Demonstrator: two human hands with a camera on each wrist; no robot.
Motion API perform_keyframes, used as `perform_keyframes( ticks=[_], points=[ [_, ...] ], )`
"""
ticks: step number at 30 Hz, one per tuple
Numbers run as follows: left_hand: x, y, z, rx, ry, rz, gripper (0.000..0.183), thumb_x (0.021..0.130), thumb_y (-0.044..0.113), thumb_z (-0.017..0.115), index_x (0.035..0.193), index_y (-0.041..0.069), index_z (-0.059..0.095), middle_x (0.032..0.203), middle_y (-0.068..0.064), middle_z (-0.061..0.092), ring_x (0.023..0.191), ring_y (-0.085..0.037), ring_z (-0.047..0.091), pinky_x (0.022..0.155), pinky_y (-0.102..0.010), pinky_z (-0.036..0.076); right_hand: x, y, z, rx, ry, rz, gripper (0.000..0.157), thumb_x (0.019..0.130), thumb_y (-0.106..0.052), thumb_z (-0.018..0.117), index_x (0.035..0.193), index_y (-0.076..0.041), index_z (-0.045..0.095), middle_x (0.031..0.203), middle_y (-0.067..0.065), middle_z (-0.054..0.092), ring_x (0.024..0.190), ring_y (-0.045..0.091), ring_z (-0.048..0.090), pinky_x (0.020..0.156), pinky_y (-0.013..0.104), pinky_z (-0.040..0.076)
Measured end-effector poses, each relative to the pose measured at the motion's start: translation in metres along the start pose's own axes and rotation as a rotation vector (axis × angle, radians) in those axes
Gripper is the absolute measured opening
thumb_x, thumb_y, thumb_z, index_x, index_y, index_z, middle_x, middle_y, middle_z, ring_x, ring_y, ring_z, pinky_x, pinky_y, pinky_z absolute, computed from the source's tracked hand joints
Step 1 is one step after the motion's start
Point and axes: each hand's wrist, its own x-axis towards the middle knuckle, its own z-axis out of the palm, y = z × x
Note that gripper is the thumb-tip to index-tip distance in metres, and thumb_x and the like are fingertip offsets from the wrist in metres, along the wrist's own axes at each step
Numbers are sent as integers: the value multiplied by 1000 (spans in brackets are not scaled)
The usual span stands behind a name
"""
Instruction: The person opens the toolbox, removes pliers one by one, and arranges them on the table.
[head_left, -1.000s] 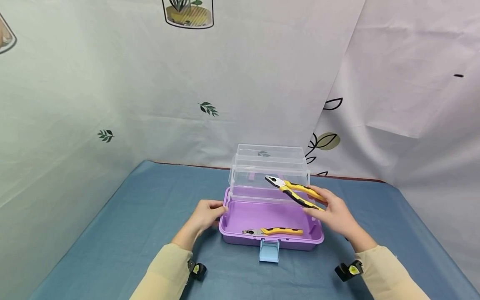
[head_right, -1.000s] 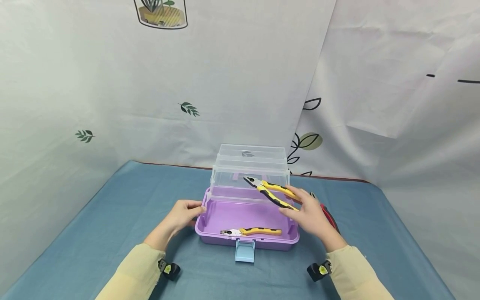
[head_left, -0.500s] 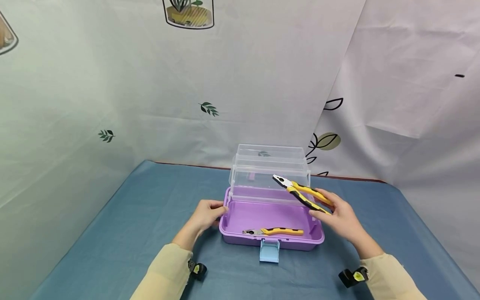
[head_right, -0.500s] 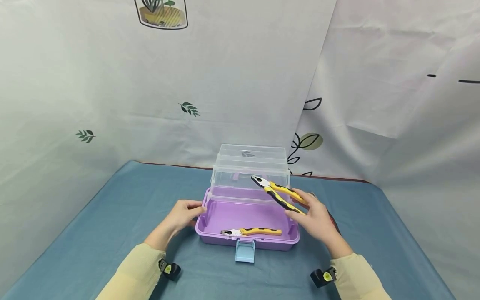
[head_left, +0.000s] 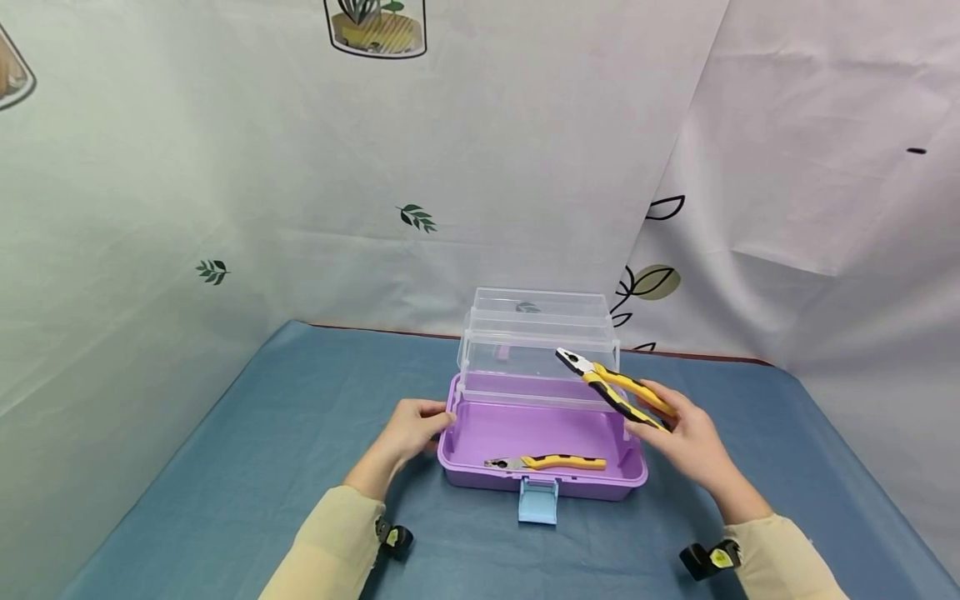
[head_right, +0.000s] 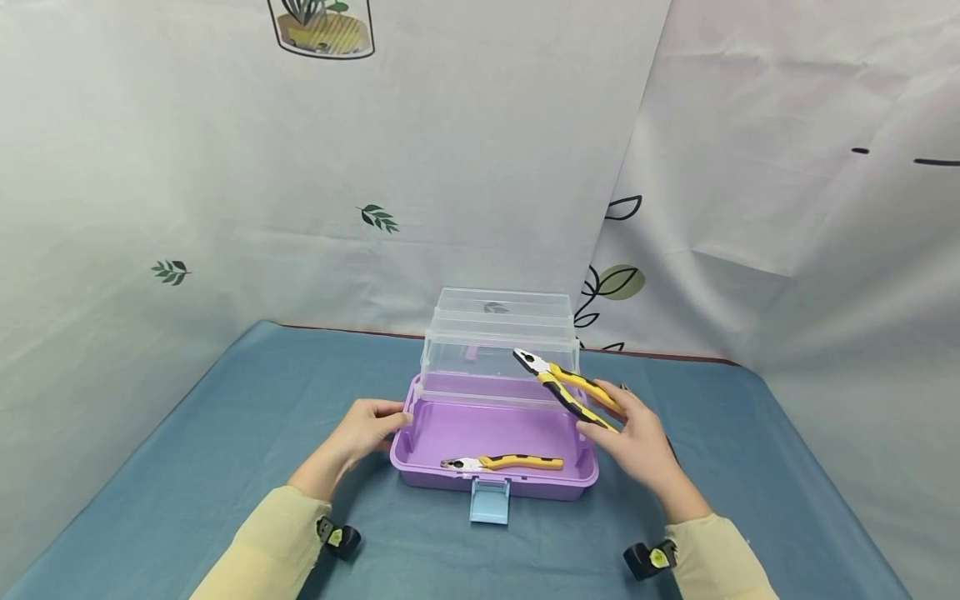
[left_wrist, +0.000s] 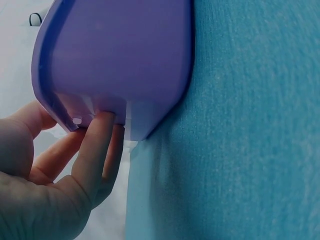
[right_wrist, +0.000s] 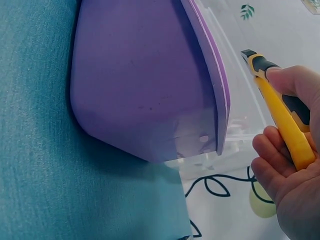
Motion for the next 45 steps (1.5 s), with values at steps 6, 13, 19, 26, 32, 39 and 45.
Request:
perform_keyframes(
  ticks=[6, 13, 19, 26, 32, 39, 45],
  points=[
    [-1, 0, 0, 5, -1, -2, 32, 87, 9, 62, 115, -6, 64, 106, -22, 68, 81, -24, 69, 62, -37, 59, -2, 3, -2, 27, 26, 3, 69, 82, -29, 73, 139, -4, 44, 124, 22, 60, 111, 36, 60, 81, 9, 48],
    [1, -1, 0, -6, 4, -3, 31, 87, 7, 62, 115, -7, 64, 106, -22, 68, 82, -24, 68, 64, -36, 60, -7, 9, -3, 32, 57, 4, 67, 82, -29, 74, 138, -4, 46, 123, 23, 61, 101, -3, 59, 78, 0, 42],
    [1, -2, 0, -10, 11, 1, 30, 86, 6, 62, 113, -8, 65, 102, -22, 68, 79, -23, 68, 62, -36, 59, -11, 13, -2, 40, 75, 12, 67, 83, -28, 73, 138, -3, 45, 124, 24, 59, 95, -25, 43, 78, -2, 40],
    [1, -3, 0, -10, 15, 0, 30, 86, 6, 62, 112, -8, 65, 102, -21, 69, 80, -23, 68, 63, -36, 59, -13, 16, -3, 33, 104, 13, 66, 83, -27, 73, 138, -2, 45, 123, 25, 60, 97, -24, 44, 78, -3, 40],
    [2, -2, 1, -12, 17, -5, 30, 86, 6, 62, 112, -7, 65, 102, -20, 69, 82, -22, 68, 64, -36, 60, -16, 17, -4, 42, 115, 38, 67, 83, -28, 73, 139, -2, 44, 123, 25, 60, 95, -24, 44, 78, -4, 39],
    [1, -1, 0, -14, 14, -11, 31, 86, 6, 62, 113, -7, 65, 103, -21, 68, 81, -20, 67, 64, -35, 60, -19, 19, -5, 56, 131, 74, 68, 83, -28, 72, 139, -2, 43, 124, 26, 58, 94, -26, 43, 77, -4, 39],
    [1, -2, 0, -9, 8, -3, 32, 86, 6, 62, 114, -8, 64, 104, -22, 68, 80, -20, 67, 63, -36, 59, -22, 23, -5, 76, 151, 72, 67, 84, -23, 72, 139, -1, 43, 123, 27, 58, 94, -25, 45, 76, -4, 40]
  ],
)
